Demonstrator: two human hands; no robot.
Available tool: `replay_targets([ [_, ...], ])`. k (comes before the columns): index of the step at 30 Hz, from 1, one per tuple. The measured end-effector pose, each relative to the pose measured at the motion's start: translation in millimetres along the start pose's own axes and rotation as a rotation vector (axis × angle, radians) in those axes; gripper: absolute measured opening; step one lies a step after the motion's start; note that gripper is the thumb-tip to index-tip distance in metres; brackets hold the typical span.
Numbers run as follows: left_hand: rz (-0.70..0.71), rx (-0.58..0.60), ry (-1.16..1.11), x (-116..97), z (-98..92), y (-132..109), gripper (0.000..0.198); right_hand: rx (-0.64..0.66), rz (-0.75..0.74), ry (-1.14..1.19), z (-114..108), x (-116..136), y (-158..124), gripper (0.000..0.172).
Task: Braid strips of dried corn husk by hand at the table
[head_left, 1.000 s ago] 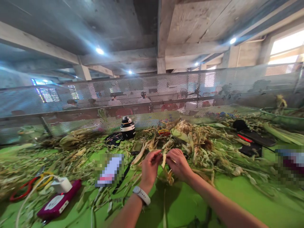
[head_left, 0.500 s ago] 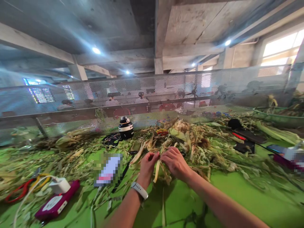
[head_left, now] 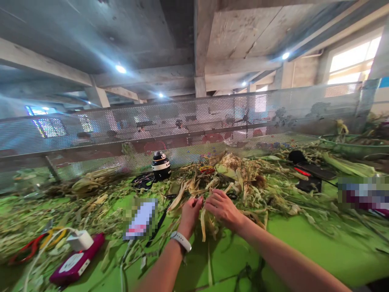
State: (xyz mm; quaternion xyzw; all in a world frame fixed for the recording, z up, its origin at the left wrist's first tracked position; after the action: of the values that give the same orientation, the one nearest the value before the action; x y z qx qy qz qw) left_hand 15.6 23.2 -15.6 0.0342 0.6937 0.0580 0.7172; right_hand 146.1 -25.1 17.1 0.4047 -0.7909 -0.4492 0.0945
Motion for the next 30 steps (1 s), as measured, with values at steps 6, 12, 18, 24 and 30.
replay_targets([
  [6,-0.007,-0.079,-0.194,-1.5,-1.1,1.5,0.031,-0.043,0.187,0.043,0.3,-8.2,-0.7,0.015],
  [12,-0.19,0.049,-0.561,-6.1,13.9,-3.7,0.028,-0.062,0.226,0.043,1.5,-13.1,-0.7,0.015],
  [18,-0.188,0.086,-0.653,-9.7,14.2,-8.7,0.02,-0.121,0.333,0.127,2.4,-16.6,-2.6,0.012],
  [24,-0.177,0.141,-0.644,-10.1,13.5,-12.9,0.023,-0.153,0.308,0.167,-0.4,-15.3,-1.2,0.017],
  [30,-0.184,0.085,-0.51,-14.3,11.3,-15.3,0.028,-0.131,0.32,0.086,-3.1,-17.7,-2.2,0.011],
])
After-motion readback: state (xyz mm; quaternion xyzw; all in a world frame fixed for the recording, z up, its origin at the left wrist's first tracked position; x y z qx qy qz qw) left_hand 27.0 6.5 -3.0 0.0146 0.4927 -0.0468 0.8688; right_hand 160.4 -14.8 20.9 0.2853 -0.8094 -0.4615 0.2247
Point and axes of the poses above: each hand's wrist, its own y-axis towards the middle knuckle, its own z-axis out of the palm, x = y × z, the point moved 3 cm from there along y, towards the middle knuckle, and after that the axes turned 6 degrees about -x, right-handed, at the moved point
